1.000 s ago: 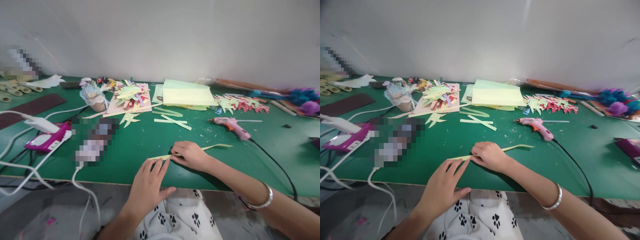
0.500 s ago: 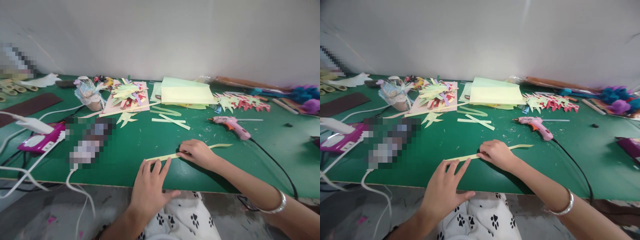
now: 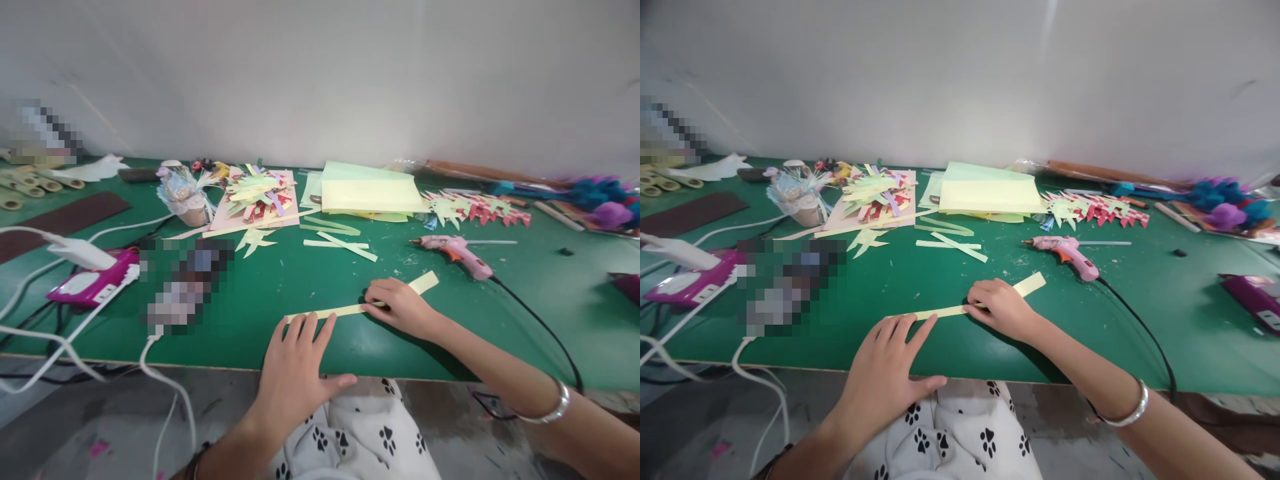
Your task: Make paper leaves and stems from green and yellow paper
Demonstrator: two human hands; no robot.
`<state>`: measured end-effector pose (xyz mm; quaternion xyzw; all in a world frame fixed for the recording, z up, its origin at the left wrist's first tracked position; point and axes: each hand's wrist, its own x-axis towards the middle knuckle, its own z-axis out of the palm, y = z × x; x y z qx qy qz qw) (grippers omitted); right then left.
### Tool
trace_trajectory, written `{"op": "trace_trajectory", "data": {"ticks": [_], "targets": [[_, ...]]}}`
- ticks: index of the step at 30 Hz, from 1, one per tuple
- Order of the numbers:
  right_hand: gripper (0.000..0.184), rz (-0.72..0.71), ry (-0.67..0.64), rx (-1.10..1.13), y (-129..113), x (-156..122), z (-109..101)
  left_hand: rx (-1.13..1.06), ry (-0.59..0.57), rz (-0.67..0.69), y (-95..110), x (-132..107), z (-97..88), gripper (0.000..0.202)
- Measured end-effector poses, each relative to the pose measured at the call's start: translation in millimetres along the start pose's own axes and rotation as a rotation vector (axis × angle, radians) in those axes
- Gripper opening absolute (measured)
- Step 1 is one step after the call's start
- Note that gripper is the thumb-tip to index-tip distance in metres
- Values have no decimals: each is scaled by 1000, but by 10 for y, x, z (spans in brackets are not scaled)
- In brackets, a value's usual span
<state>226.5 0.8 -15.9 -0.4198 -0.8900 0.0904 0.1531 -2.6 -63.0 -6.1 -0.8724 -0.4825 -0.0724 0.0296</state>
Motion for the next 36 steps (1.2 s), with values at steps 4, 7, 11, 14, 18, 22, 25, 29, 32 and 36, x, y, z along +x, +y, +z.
{"op": "trace_trajectory", "data": {"ticks": [4,7,11,14,18,22,25,29,32,36], "targets": [[22,-56,42,-13,-21,-73,-28,8,43,89,-41,4,32,74],[25,-102,47,-103,-68,-80,-29,7,51,143,-37,16,76,77],[23,-90,54,-72,-114,-103,-32,1,20,123,-4,12,92,74],[21,-36,78,47,-122,-150,-36,13,13,96,28,-3,90,75],[22,32,109,123,-120,-193,-34,22,21,80,54,-12,116,79],[24,87,107,132,-123,-154,-19,15,-14,50,58,-7,140,79],[27,145,105,94,-136,-91,-9,10,-31,39,62,-1,139,81],[29,137,109,46,-149,-47,-2,13,-38,21,77,6,127,84],[28,121,133,23,-140,-51,13,18,-35,9,91,12,114,85],[26,89,171,-33,-119,-62,55,19,-37,0,107,26,88,86]]}}
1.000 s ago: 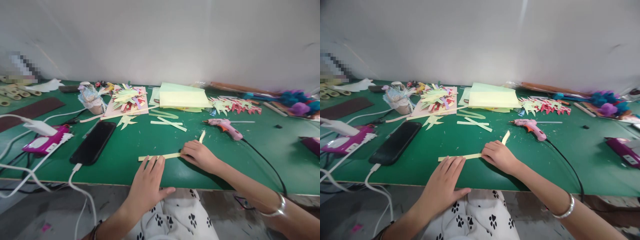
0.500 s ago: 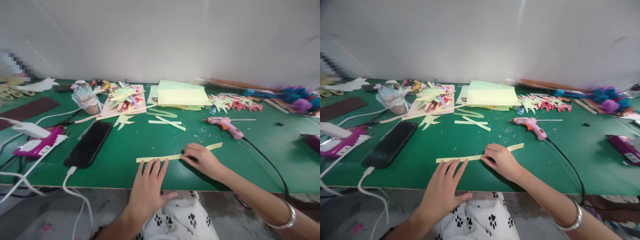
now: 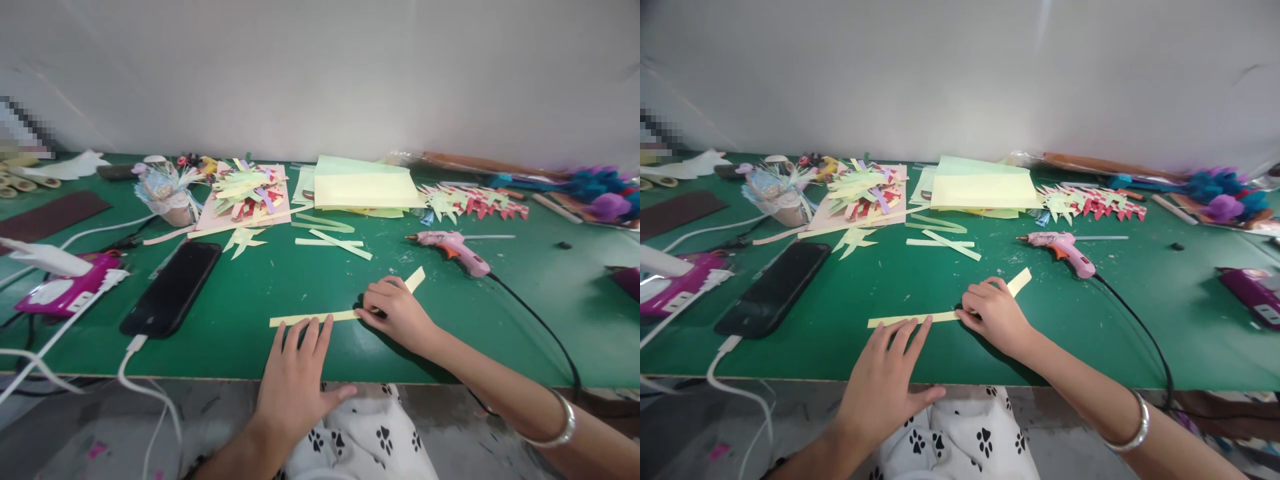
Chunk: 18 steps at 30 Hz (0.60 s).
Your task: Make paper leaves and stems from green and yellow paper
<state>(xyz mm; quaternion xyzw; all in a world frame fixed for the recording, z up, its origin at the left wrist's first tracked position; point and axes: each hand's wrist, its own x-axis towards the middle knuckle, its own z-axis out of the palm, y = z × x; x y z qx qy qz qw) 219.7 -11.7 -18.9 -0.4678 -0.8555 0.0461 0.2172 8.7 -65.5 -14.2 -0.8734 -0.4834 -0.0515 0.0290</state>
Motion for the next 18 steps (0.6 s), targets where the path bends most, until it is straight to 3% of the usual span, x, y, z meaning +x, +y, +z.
{"op": "trace_trajectory", "data": {"ticks": [12,18], "targets": [[25,-19,-15,-125,-4,18,-2,-10,-29,-30,38,39,-53,84],[26,-23,-33,-76,87,-38,-52,-8,-55,-30,40,51,-93,81]]}}
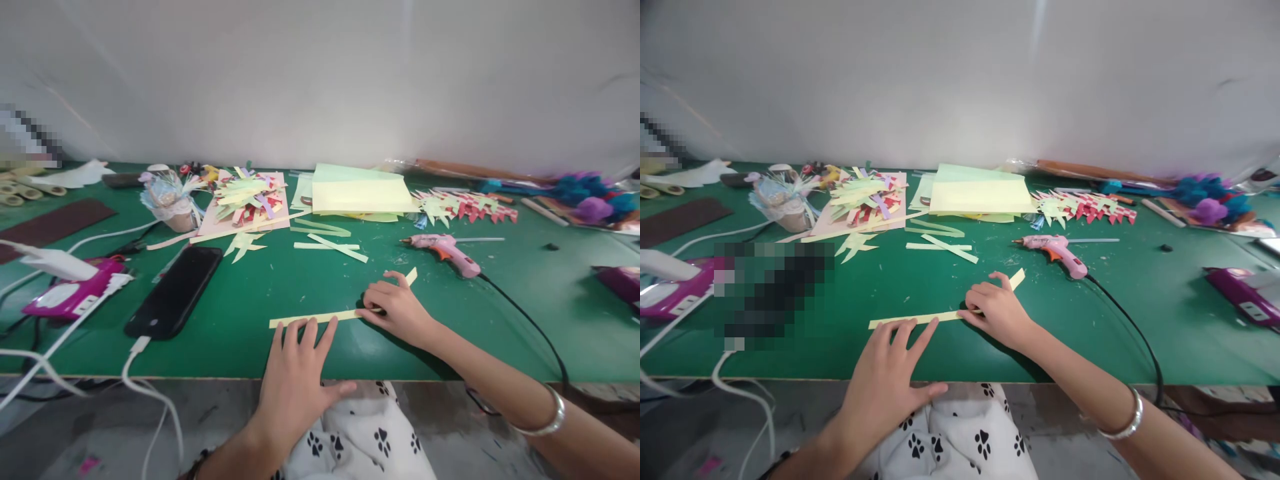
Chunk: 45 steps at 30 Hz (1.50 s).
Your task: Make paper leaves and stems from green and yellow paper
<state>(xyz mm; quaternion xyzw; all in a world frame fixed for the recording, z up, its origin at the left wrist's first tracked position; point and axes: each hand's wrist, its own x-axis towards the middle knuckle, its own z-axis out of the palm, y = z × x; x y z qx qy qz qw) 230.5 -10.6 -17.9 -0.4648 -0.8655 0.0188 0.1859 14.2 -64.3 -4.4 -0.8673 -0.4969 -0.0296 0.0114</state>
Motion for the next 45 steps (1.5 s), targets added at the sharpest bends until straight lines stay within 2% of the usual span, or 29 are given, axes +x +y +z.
{"op": "trace_trajectory", "data": {"ticks": [3,8,13,18,23,30,34,41,45], "targets": [[21,-17,12,60,77,-79,-31,0,6,-2,2,-7,-13,83],[21,57,-20,103,153,-161,-80,28,12,6,5,-22,-22,81],[24,89,-4,110,176,-173,-80,70,70,88,-7,-3,42,77],[22,89,-42,83,168,-155,-82,46,58,162,-7,26,118,78],[21,117,-18,83,159,-166,-92,7,34,106,28,40,81,88],[20,147,-48,163,208,-206,-139,-5,-23,32,160,97,-20,88],[17,185,-51,205,209,-217,-160,18,-31,9,196,120,-12,85],[24,275,-22,220,266,-307,-177,51,-34,10,203,119,13,84],[27,275,-4,197,312,-350,-177,49,-17,9,197,120,27,82]]}}
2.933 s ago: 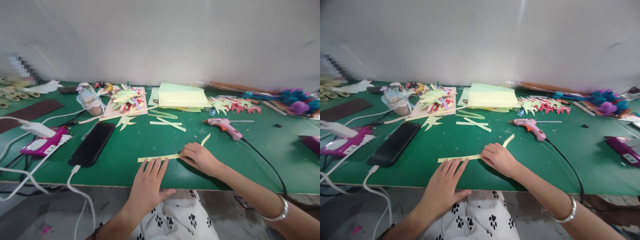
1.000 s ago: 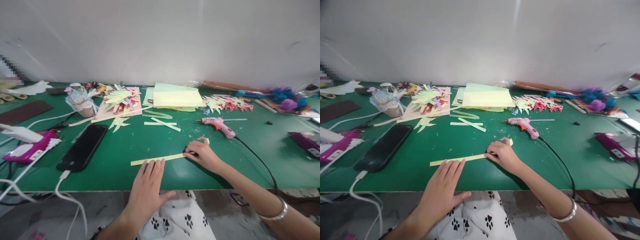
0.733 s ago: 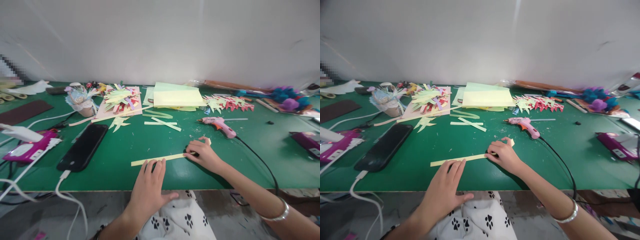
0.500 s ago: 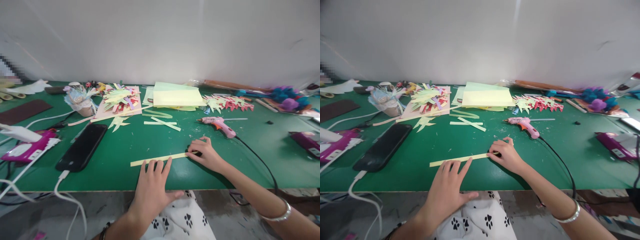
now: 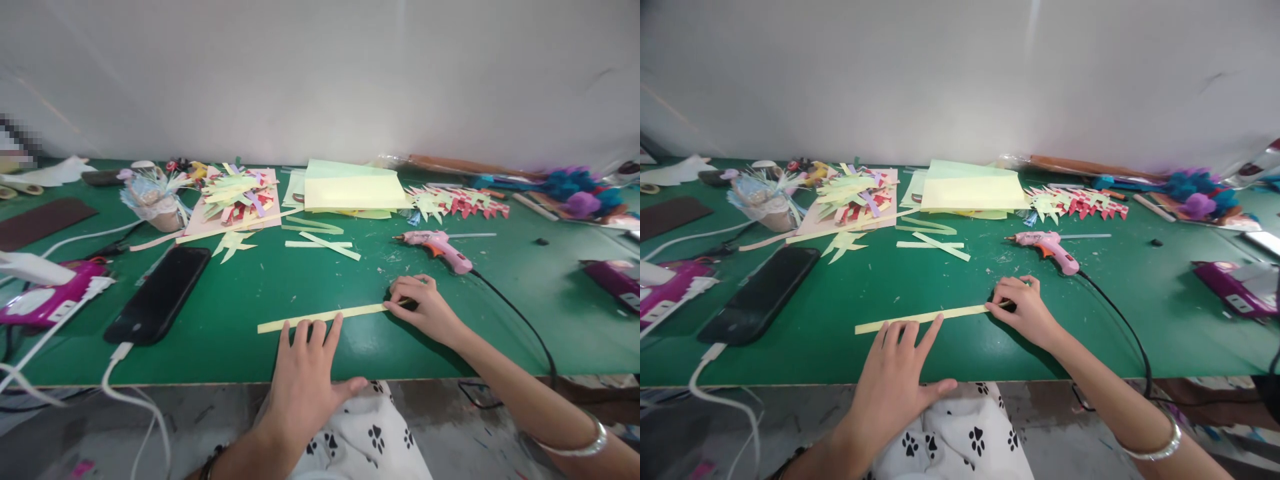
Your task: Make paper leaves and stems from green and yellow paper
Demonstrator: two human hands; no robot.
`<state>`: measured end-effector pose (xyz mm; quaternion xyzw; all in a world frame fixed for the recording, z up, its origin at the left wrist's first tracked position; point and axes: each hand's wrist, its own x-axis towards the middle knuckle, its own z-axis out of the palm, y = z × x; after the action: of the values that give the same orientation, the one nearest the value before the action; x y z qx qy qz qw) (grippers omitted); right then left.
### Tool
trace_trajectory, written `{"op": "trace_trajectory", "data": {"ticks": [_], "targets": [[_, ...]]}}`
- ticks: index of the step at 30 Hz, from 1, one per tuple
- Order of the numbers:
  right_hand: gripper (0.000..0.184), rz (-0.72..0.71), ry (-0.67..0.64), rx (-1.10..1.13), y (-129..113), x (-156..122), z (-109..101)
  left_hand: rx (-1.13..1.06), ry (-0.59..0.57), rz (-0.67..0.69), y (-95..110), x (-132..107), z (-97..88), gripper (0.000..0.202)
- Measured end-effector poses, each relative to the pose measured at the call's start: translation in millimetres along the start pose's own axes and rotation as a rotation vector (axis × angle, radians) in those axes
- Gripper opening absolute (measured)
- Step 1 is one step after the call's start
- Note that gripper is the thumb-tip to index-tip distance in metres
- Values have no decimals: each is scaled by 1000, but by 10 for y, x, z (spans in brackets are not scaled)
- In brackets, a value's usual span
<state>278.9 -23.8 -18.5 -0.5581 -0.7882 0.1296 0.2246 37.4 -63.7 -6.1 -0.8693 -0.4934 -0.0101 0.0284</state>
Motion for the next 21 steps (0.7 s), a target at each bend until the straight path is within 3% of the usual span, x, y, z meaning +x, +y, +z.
{"op": "trace_trajectory", "data": {"ticks": [14,21], "targets": [[32,16,30,-175,140,-68,-50,24,-21,16,-23,8,-27,81],[32,31,17,-110,154,-67,-83,46,-35,21,-15,16,-79,81]]}}
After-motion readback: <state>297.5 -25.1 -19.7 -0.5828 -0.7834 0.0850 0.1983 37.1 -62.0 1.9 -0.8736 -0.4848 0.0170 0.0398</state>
